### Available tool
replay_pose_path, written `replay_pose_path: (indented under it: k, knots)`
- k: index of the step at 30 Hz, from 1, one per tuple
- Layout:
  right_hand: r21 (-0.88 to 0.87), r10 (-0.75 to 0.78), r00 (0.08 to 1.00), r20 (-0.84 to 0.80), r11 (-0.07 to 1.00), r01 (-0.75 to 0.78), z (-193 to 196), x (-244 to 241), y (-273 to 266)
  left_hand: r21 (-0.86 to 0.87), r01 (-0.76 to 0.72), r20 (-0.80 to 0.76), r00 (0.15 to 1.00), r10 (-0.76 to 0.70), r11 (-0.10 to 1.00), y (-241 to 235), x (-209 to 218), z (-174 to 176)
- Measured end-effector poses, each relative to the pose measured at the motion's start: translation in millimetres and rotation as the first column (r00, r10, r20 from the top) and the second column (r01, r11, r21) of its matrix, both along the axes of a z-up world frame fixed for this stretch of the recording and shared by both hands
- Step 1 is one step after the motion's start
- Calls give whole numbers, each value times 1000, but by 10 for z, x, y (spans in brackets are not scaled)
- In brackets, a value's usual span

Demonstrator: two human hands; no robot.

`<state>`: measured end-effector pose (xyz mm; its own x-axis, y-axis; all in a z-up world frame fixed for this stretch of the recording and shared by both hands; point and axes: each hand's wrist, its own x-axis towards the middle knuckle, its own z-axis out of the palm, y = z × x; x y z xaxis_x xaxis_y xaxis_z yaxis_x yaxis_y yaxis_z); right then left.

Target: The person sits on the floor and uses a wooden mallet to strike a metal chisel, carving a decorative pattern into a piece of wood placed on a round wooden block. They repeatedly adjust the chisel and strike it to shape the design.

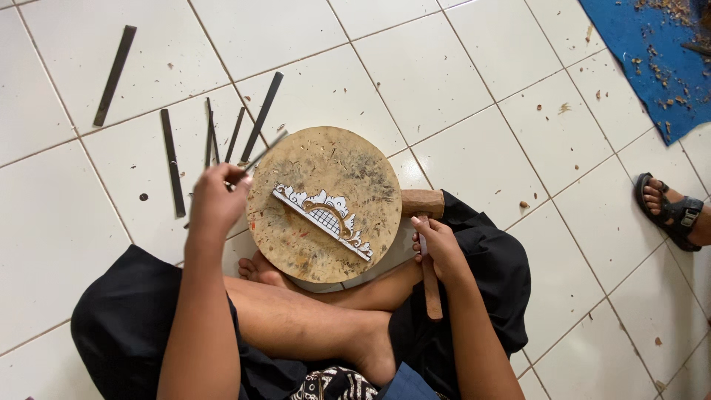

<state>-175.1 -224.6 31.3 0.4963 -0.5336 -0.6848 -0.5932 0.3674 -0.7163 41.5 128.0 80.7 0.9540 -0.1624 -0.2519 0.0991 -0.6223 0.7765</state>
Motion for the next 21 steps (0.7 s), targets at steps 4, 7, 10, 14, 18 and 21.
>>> replay_pose_path:
  k: [4,7,10,14,18,21]
  knots:
    - [-6,21,1000,12,1000,-21,-123,-11,-62,17,79,-3,997,-79,997,-130,-16,124]
    - [-1,14,1000,13,1000,-14,65,-18,5,68,119,-88,990,-113,991,-194,-35,119]
    - [3,7,1000,22,1000,-7,77,-26,14,227,132,-164,982,-95,965,-310,-108,-20]
    - [-14,14,1000,23,1000,-14,-19,-42,-29,354,148,-179,980,-88,924,-496,-254,-226]
    - [-28,18,999,33,999,-17,160,-31,54,454,161,-118,986,-120,876,-666,-337,-160]
    - [-22,28,998,48,999,-27,199,-34,65,490,159,-46,987,-157,857,-756,-383,-196]
